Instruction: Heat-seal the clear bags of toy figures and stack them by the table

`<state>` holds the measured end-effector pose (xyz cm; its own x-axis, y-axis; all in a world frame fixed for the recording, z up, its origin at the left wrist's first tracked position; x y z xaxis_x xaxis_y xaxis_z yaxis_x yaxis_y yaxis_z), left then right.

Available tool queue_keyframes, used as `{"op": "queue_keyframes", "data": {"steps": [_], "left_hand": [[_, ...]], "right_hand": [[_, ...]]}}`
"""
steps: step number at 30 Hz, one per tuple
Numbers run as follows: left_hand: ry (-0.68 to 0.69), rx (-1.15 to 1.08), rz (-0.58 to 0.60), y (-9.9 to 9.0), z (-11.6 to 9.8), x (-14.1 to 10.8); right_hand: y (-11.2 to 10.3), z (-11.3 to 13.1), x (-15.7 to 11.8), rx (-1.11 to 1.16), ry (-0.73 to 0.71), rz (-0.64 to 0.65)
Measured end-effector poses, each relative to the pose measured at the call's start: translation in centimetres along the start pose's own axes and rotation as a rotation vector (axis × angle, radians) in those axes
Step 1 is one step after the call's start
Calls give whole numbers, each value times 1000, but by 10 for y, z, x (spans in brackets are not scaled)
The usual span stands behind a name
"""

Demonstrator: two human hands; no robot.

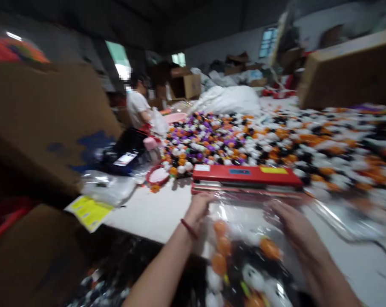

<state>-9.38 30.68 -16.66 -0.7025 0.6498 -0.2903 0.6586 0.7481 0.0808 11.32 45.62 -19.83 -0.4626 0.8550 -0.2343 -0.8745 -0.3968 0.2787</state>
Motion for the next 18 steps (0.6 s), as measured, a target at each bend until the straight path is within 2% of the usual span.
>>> {"op": "queue_keyframes", "data": {"steps": [2, 4, 7, 10, 12, 14, 18], "left_hand": [[-17, -96, -12, -4, 1, 2], [-133, -97, 62, -5, 2, 3], [-234, 47, 239, -2, 1, -2], [-196, 163, 349, 7, -1, -6], [-119, 180, 286, 12, 0, -1], [-55, 162, 163, 14, 5, 8], [93, 162, -6, 10, 20, 32]], "right_hand": [[3, 6, 2, 98, 21, 12], [3, 6, 7, 169, 35, 28], [4, 3, 10, 196, 56, 26], [9, 1, 9, 201, 52, 36], [11, 1, 11, 208, 30, 57], [11, -1, 15, 209, 8, 51], [3, -12, 30, 145, -30, -33]]}}
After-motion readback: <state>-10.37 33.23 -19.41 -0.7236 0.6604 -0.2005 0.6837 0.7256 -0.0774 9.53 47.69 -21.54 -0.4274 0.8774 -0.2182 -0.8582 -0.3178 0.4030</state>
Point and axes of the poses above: each hand's wrist, its own x-axis towards the middle knuckle, its own y-axis out of the palm, z = x × y, the point moved 1 cm from there along x, towards the middle knuckle
